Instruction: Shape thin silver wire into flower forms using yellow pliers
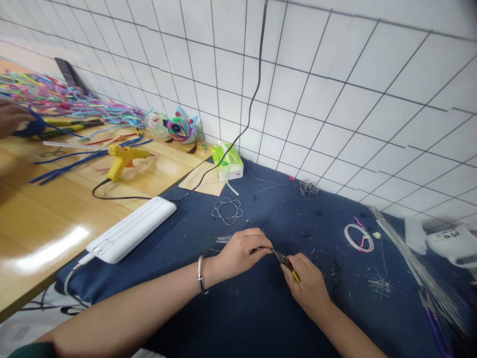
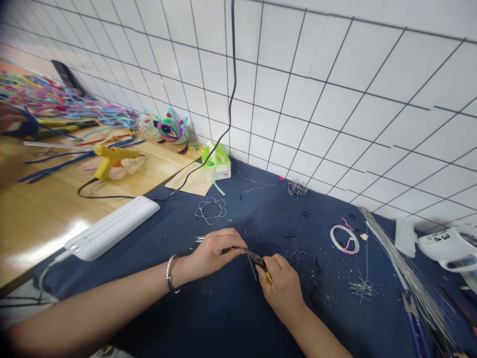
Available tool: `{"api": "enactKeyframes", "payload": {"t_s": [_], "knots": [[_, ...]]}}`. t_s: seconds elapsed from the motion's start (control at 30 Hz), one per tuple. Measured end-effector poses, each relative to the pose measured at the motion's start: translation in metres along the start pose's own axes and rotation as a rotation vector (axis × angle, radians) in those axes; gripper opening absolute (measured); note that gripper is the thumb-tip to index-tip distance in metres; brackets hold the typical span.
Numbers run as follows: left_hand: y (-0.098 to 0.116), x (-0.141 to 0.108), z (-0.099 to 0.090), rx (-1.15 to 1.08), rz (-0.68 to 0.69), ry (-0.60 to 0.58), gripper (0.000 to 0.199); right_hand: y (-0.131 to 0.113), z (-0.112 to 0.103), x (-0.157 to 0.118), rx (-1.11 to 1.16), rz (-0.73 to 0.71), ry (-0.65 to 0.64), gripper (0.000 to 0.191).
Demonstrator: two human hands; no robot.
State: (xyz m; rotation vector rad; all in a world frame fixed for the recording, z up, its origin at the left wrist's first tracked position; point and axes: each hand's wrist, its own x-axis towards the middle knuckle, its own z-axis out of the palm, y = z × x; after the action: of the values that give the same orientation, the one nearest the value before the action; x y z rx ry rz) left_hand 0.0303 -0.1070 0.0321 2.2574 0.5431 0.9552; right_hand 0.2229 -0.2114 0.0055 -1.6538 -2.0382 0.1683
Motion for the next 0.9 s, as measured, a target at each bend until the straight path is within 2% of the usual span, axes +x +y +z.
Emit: {"api": "enactKeyframes", "payload": {"t_s": [0.43,0.73,0.9], "knots": [[-0.003,0.0,-0.005,-0.05,0.109,-0.012,0.014,-0.005,-0.001,0.0,0.162,0.032,-0.078,0.014],[-0.001,0.002,-0.009,-0.152,0.027,-0.08,0.013,-0.011,-0.011,0.005,0.251,0.073,-0.187,0.018],[0.002,0.003,-0.011,-0.203,-0.019,-0.106,0.012,-0.011,-0.01,0.004,0.193,0.053,-0.161,0.016]]}}
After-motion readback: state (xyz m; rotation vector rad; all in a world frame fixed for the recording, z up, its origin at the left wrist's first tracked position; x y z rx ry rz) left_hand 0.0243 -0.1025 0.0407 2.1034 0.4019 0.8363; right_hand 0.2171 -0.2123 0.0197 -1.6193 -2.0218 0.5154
